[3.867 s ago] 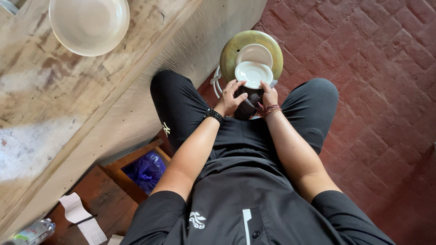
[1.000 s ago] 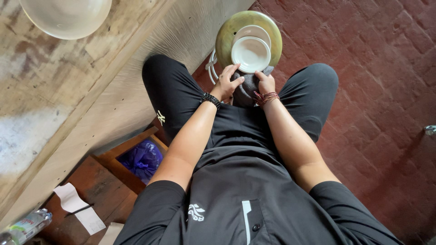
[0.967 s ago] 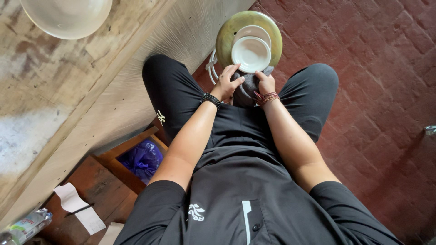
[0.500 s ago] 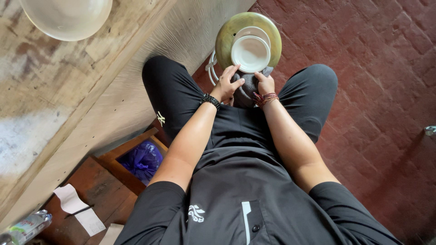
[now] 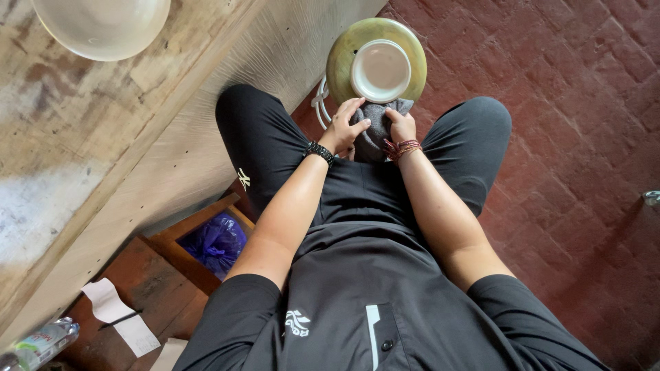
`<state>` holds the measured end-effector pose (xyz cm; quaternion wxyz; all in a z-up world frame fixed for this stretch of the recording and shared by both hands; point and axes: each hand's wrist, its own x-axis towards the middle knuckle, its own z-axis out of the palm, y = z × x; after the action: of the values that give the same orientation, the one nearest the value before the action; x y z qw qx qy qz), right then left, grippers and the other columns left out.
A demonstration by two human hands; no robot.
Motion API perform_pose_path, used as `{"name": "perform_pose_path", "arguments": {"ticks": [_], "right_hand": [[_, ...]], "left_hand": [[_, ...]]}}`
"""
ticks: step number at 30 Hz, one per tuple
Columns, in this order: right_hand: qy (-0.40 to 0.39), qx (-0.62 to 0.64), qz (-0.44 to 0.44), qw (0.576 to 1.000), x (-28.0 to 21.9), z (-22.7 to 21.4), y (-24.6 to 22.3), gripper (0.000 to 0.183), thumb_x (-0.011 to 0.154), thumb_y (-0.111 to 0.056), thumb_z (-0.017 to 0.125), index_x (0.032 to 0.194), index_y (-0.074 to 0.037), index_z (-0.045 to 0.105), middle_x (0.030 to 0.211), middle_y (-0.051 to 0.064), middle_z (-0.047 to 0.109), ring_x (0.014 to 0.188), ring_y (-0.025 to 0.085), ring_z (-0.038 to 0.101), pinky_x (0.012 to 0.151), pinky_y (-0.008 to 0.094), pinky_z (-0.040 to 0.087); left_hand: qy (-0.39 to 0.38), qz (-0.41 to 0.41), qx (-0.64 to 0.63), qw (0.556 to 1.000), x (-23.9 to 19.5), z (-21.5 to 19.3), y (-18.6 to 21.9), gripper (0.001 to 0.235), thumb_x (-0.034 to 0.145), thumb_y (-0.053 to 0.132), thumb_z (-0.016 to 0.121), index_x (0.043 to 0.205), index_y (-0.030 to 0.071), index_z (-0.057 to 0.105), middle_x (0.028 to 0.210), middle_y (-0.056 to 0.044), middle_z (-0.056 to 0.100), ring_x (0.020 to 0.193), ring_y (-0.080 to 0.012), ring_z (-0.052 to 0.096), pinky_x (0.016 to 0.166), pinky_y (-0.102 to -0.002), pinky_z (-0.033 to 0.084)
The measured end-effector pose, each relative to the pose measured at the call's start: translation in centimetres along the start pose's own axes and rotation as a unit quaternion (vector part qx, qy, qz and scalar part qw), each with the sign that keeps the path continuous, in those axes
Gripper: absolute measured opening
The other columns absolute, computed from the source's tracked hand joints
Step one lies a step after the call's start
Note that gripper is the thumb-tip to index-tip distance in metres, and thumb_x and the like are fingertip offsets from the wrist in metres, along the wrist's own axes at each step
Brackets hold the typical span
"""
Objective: The person sits cross-legged on the floor and wipes a stack of white ceramic bowls with a dark cloth. They pick up each bowl individually, wipe the interior and exterior surfaces, and place the cleaned bowl onto a small stool. The person repeats this process for multiple bowls throughout the video.
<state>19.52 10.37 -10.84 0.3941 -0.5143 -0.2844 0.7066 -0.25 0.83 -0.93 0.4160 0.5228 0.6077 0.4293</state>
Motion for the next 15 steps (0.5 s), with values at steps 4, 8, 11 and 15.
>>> {"name": "perform_pose_path", "arguments": {"ticks": [4, 8, 11, 15], "right_hand": [[-0.003, -0.005, -0.002, 1.0, 0.0, 0.0, 0.0, 0.029, 0.089, -0.009, 0.072, 0.113, 0.006, 0.069, 0.102, 0.009, 0.075, 0.089, 0.019, 0.07, 0.083, 0.032, 0.056], [-0.005, -0.007, 0.0, 1.0, -0.1, 0.0, -0.1, 0.03, 0.088, -0.01, 0.073, 0.113, 0.005, 0.07, 0.101, 0.008, 0.074, 0.088, 0.019, 0.07, 0.082, 0.032, 0.055], [-0.017, 0.011, 0.018, 1.0, -0.4, 0.0, -0.3, 0.031, 0.088, -0.014, 0.075, 0.113, 0.004, 0.07, 0.1, 0.008, 0.074, 0.087, 0.018, 0.069, 0.081, 0.032, 0.055], [-0.039, 0.032, 0.029, 0.998, -0.9, 0.5, -0.8, 0.031, 0.088, -0.019, 0.075, 0.112, 0.001, 0.071, 0.1, 0.007, 0.074, 0.087, 0.018, 0.069, 0.081, 0.032, 0.055]], "left_hand": [[0.007, 0.002, 0.005, 1.0, 0.0, 0.2, -0.3, 0.064, 0.09, 0.029, 0.075, 0.145, 0.003, 0.055, 0.152, -0.02, 0.049, 0.145, -0.032, 0.045, 0.121, -0.039, 0.035], [0.011, -0.002, 0.011, 1.0, 0.1, 0.3, -0.3, 0.061, 0.089, 0.029, 0.075, 0.141, 0.003, 0.058, 0.15, -0.019, 0.05, 0.143, -0.0316, 0.047, 0.119, -0.038, 0.037], [0.026, -0.003, 0.017, 1.0, -0.1, 0.4, 0.0, 0.053, 0.09, 0.028, 0.074, 0.135, 0.002, 0.062, 0.145, -0.019, 0.054, 0.139, -0.0315, 0.051, 0.117, -0.038, 0.039], [0.069, -0.007, 0.014, 0.997, -0.1, 0.6, 0.7, 0.04, 0.095, 0.028, 0.068, 0.126, 0.003, 0.067, 0.133, -0.016, 0.065, 0.128, -0.0287, 0.062, 0.112, -0.036, 0.047]]}}
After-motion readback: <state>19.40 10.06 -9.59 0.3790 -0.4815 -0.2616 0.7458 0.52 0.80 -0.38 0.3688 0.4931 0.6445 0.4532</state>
